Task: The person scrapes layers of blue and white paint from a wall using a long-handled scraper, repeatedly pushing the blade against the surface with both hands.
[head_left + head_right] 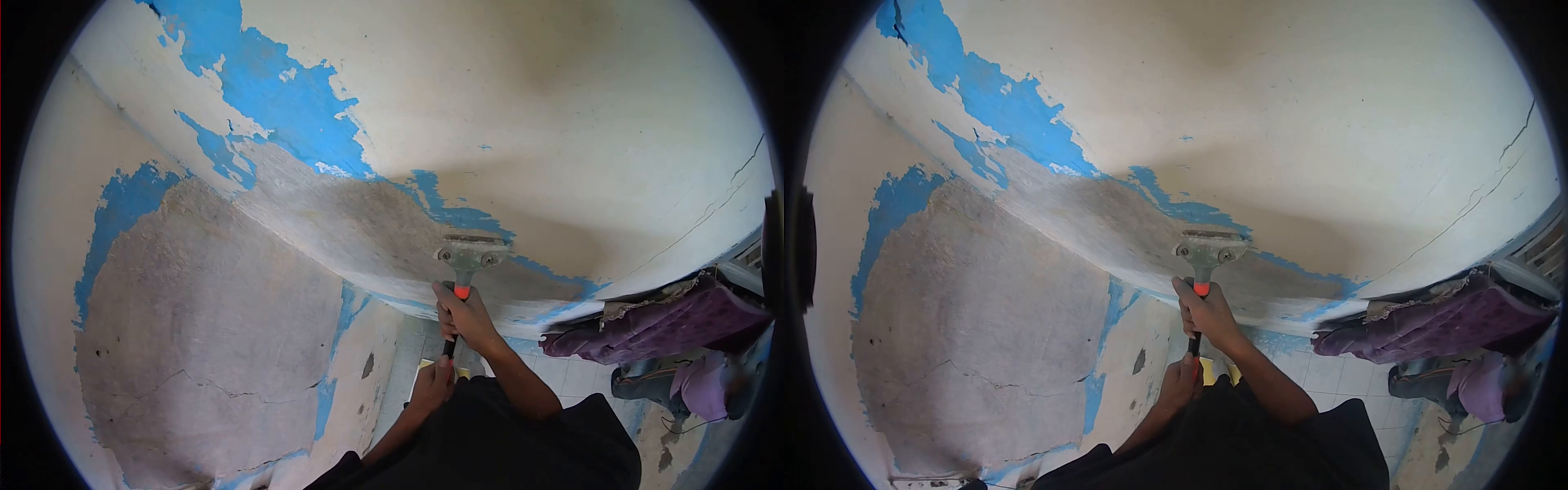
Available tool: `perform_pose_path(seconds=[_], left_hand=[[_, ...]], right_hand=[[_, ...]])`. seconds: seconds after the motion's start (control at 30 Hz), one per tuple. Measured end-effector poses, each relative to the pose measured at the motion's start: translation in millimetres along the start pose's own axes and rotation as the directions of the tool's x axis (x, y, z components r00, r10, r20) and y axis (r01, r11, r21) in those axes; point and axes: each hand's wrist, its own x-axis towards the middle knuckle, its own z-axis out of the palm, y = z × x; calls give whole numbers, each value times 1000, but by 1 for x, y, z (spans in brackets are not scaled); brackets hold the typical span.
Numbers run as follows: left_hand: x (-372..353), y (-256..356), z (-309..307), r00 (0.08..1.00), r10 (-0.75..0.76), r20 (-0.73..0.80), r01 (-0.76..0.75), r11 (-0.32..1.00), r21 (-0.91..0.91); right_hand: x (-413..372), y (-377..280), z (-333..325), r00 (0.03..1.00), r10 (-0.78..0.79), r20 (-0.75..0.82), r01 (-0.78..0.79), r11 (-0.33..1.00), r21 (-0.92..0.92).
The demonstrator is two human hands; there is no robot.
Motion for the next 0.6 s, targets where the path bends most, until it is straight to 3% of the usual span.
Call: perform_pose_path(seconds=[0.1, 0.3, 0.4, 0.6], left_hand=[[-1, -13, -1, 998, -45, 31, 45, 999, -4], [2, 14, 2, 997, 77, 6, -76, 997, -23], [7, 10, 2, 998, 69, -7, -69, 997, -18], [3, -24, -4, 995, -94, 15, 95, 995, -18]], right_hand=[[4, 19, -5, 1000, 17, -16, -17, 1000, 11], [-7, -27, 12, 995, -94, 21, 95, 993, -74], [-6, -28, 12, 995, -91, 37, 92, 994, -51], [12, 29, -6, 998, 48, -41, -48, 999, 14]])
